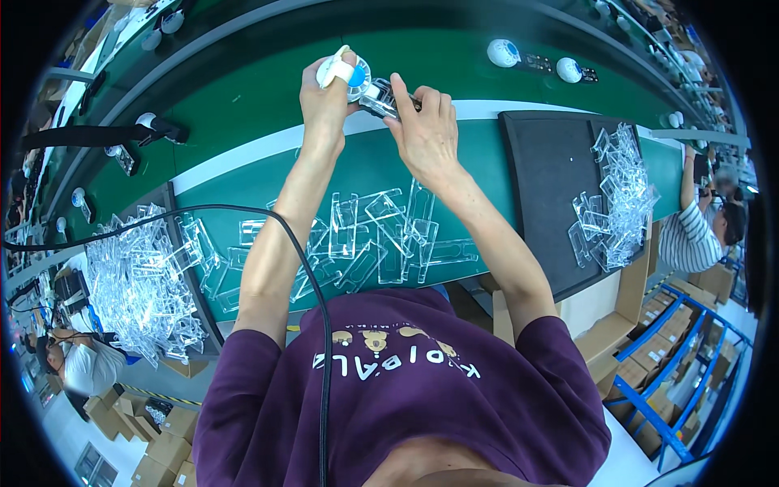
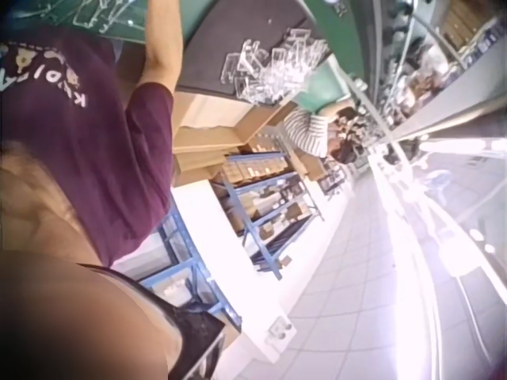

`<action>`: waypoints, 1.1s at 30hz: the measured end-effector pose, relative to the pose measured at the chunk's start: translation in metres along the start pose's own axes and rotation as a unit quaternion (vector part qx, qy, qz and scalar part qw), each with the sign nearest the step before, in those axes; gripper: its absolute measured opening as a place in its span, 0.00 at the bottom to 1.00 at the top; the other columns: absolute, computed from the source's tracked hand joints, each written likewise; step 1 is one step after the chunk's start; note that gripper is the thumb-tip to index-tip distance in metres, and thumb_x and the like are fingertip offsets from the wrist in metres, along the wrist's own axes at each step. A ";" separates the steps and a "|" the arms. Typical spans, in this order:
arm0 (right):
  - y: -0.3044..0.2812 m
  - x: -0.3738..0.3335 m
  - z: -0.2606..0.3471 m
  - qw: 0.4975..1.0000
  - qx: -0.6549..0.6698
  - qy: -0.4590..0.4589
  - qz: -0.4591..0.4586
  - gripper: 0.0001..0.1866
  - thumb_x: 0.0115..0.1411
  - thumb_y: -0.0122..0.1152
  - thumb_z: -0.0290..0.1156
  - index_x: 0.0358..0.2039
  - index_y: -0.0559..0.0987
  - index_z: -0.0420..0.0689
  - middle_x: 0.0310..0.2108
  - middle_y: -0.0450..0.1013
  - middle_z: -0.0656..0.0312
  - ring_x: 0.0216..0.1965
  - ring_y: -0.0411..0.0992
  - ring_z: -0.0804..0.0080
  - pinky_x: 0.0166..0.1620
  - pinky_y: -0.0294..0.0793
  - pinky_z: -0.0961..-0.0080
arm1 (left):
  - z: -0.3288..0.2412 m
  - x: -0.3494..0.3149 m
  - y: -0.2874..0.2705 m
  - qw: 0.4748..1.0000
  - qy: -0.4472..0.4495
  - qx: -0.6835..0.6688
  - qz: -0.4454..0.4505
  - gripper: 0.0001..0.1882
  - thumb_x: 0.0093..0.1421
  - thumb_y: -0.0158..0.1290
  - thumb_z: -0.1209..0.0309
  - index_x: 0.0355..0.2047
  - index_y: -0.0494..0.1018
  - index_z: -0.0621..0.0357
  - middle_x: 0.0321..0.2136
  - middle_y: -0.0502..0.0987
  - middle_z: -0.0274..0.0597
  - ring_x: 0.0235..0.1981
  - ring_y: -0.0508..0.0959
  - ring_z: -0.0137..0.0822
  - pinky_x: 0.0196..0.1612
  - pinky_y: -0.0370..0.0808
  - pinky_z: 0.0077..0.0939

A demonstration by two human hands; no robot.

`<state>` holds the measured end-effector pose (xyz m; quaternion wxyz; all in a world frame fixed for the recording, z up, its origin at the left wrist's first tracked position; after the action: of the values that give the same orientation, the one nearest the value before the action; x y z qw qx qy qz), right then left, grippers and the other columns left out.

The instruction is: Packaging small components into plastic bags and using a handheld device at a factory workstation.

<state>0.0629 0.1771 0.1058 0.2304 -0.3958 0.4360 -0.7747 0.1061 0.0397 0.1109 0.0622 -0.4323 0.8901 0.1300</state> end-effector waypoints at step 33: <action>-0.004 -0.037 -0.029 0.599 0.656 0.434 -0.151 0.19 0.61 0.45 0.40 0.42 0.70 0.37 0.34 0.68 0.57 0.33 0.67 0.72 0.36 0.68 0.73 | 0.010 -0.087 0.040 0.978 0.058 -0.181 0.088 0.20 0.54 0.55 0.70 0.45 0.64 0.63 0.42 0.71 0.49 0.41 0.74 0.38 0.45 0.70 0.28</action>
<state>0.0607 0.2191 0.0849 0.0908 0.1844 -0.2067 -0.9566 0.1289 0.1321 0.1275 -0.0805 -0.3630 0.8886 0.2685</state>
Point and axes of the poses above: each hand's wrist, its own x-axis towards the middle knuckle, its own y-axis out of the palm, z = x × y, the point moved 2 cm from there along x, towards the middle knuckle
